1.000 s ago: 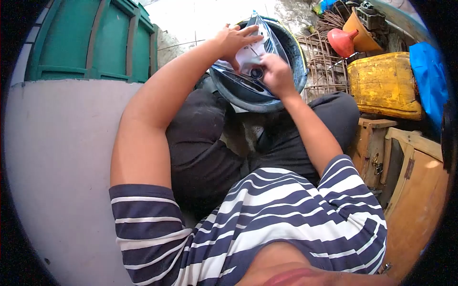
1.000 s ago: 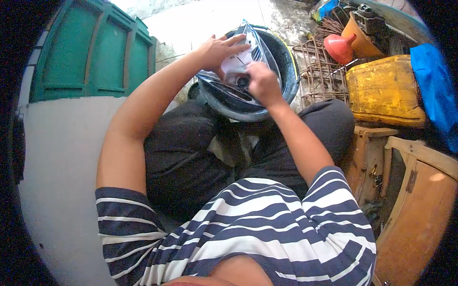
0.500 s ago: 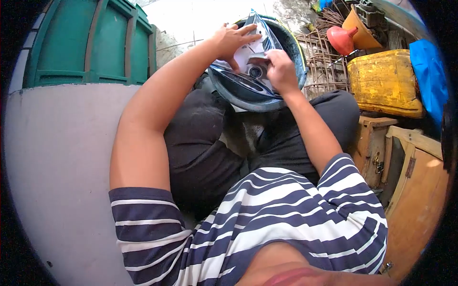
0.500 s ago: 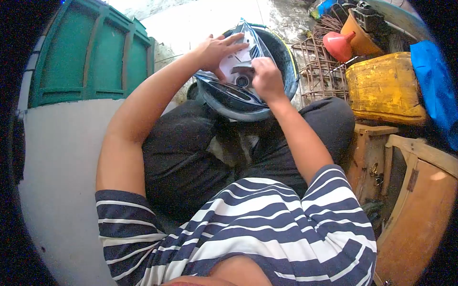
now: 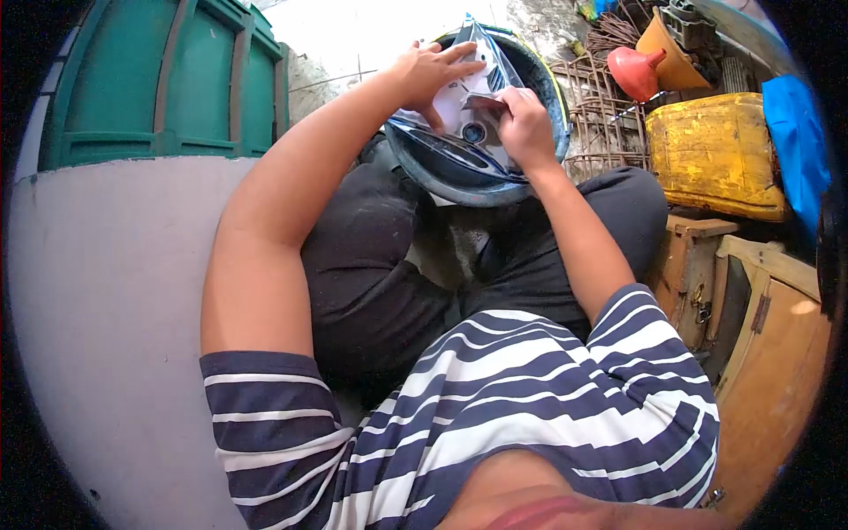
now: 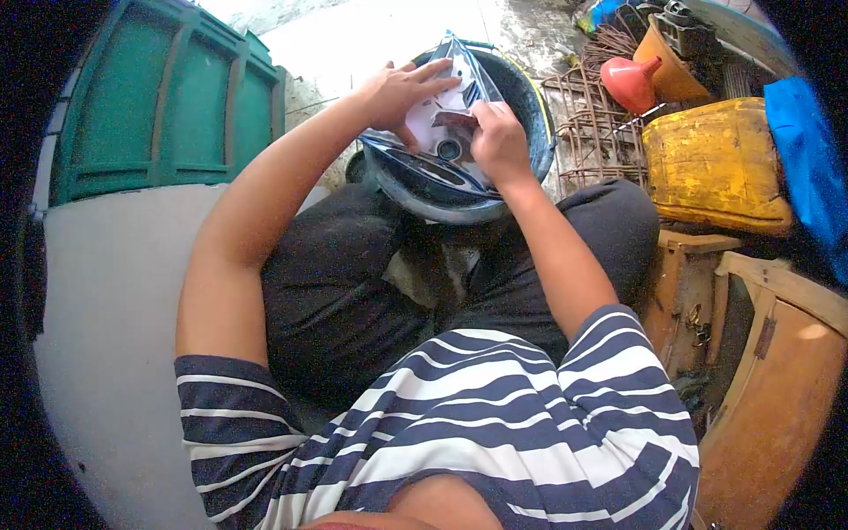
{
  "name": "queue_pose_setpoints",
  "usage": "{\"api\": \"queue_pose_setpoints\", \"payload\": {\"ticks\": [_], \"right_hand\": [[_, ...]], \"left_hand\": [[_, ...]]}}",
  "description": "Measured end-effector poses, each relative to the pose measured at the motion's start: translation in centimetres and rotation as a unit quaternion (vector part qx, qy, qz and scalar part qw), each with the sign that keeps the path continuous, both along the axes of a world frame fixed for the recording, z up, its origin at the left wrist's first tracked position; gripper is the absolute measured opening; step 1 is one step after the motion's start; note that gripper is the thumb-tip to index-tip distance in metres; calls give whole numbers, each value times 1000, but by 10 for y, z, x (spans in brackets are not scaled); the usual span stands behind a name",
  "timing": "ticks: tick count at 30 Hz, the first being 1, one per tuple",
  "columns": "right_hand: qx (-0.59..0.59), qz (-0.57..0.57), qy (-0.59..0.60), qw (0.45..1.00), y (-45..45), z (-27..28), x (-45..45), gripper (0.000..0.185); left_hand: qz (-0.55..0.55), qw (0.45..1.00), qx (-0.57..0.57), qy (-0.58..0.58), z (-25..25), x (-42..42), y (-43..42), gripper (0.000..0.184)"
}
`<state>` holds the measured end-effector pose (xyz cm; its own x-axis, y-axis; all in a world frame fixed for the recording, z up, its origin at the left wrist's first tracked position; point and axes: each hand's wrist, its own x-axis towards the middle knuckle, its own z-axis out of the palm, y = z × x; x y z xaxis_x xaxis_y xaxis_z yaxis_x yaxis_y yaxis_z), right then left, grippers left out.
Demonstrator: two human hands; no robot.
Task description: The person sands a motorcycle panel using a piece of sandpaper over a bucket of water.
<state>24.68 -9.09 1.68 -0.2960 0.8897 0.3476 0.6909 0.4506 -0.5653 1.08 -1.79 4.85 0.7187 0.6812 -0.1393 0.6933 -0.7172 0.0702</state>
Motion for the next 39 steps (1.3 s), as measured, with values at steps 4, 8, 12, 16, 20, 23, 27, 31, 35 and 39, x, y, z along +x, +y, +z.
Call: {"api": "queue_pose_setpoints", "payload": {"ticks": [4,8,12,16,20,23,27,31,35,39], "right_hand": [[86,103,20,991,-15,7,-18,21],[-4,-16,-6,1000,-3,7,-2,20],[67,101,17,992,-18,6,-15,19],[10,-13,-2,1000,-5,10,-1,17],[77,87,30,993,-21,8,-18,13],[27,-29,-8,999,-9,7,-7,15],[68,56,27,996,-23,3,-18,13],[25,-20,20,999,-18,14,-9,15],[44,56,31,997,-30,9,-22,16],[-4,-60,21,998,-19,13,-7,20]], "left_hand": [[-5,1000,17,8,-2,-1,1,150],[4,1000,1,4,-3,0,1,152],[2,1000,0,13,0,0,0,154],[5,1000,-4,-1,-4,-1,0,151],[8,1000,12,1,-6,-1,2,147],[8,1000,16,-2,-4,-1,0,145],[-5,999,43,-4,-3,-4,-3,151],[-46,994,50,-88,-12,-21,-5,134],[-47,994,43,-84,-20,-13,-9,124],[-37,984,43,-168,-31,-11,-14,118]]}}
